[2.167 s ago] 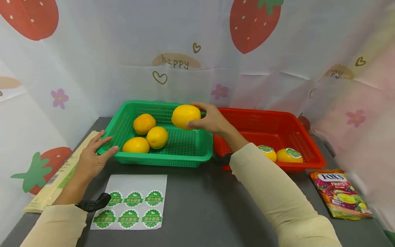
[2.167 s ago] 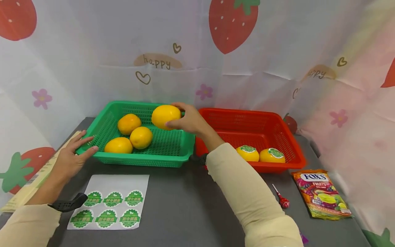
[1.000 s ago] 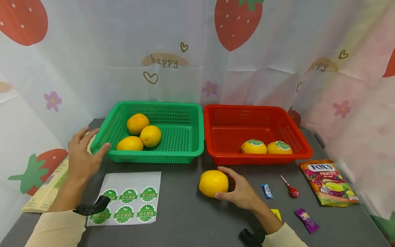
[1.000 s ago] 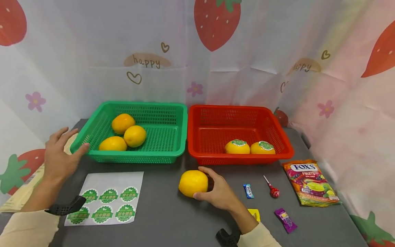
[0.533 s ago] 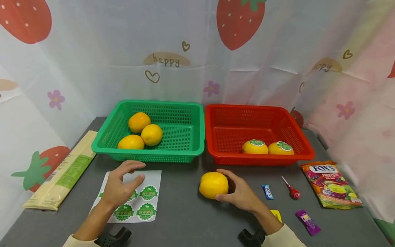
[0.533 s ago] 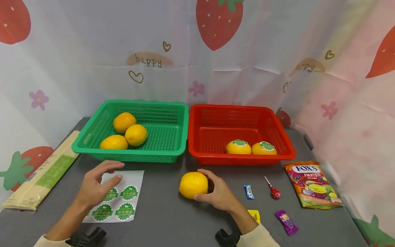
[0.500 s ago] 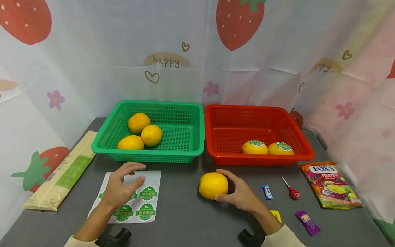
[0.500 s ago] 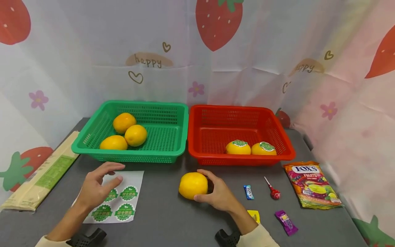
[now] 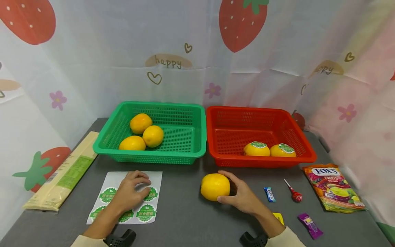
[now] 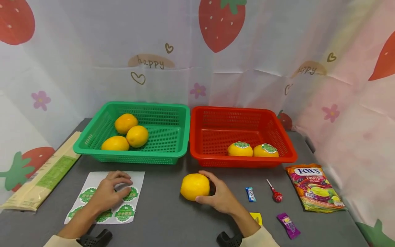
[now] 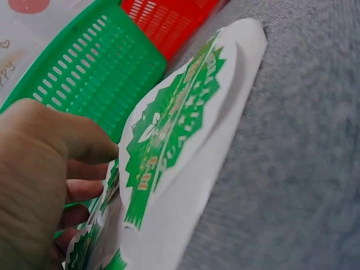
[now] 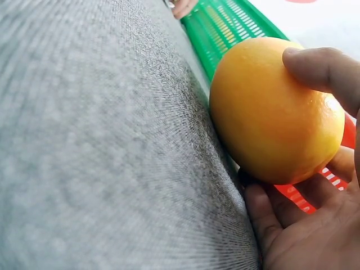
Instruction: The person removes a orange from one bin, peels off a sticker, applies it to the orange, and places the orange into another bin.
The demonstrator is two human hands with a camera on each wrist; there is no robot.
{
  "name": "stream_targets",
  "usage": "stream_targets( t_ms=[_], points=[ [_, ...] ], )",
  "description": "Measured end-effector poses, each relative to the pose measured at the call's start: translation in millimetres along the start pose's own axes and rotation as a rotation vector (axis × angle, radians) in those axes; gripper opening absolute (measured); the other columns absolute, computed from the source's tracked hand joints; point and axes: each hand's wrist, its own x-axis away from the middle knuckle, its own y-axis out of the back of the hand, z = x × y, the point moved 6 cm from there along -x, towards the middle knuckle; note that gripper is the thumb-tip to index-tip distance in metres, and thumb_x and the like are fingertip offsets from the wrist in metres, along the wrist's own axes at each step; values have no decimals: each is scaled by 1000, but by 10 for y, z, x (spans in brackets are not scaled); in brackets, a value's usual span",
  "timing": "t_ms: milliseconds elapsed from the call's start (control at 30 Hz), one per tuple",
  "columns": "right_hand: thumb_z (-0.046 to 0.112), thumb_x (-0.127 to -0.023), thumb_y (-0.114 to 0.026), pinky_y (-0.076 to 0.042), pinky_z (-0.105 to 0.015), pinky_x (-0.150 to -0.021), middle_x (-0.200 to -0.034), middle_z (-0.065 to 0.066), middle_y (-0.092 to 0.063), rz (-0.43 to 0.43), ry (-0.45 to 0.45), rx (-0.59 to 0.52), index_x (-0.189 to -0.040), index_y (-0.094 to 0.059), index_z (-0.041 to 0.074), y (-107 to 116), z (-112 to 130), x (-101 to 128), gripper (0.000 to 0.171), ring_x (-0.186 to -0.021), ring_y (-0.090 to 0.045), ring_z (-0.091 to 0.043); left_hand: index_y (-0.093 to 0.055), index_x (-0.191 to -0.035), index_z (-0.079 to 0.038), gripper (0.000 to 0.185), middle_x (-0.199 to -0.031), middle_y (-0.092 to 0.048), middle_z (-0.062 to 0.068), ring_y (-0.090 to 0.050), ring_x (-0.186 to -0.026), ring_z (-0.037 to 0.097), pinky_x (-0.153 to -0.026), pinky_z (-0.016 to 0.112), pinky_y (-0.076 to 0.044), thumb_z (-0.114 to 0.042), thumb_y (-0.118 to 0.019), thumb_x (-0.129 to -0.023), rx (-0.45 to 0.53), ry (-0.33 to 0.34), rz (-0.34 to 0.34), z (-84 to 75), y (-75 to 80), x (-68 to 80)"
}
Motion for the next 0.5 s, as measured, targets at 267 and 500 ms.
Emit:
stream_targets(
  t_ms=[267, 500],
  points=[
    [18, -84, -78, -44, -37, -95, -138, -9, -48, 19, -1, 10, -146, -38, 5, 14, 52, -3, 75, -108, -54, -25, -63, -81, -15, 16, -92, -55, -3, -48, -95, 22, -82, 45, -37, 0, -67, -86, 32, 26, -1, -31, -31, 1],
    [15, -84, -78, -42, -39, -97, -139, -9, -45, 21, 30, -7, -146, -37, 6, -8, 41, 9, 75, -110, -52, -25, -64, -85, -11, 12, -88, -60, -3, -49, -92, 18, -79, 31, -38, 0, -67, -87, 78, -156, -164, -240, 178, -57]
  ],
)
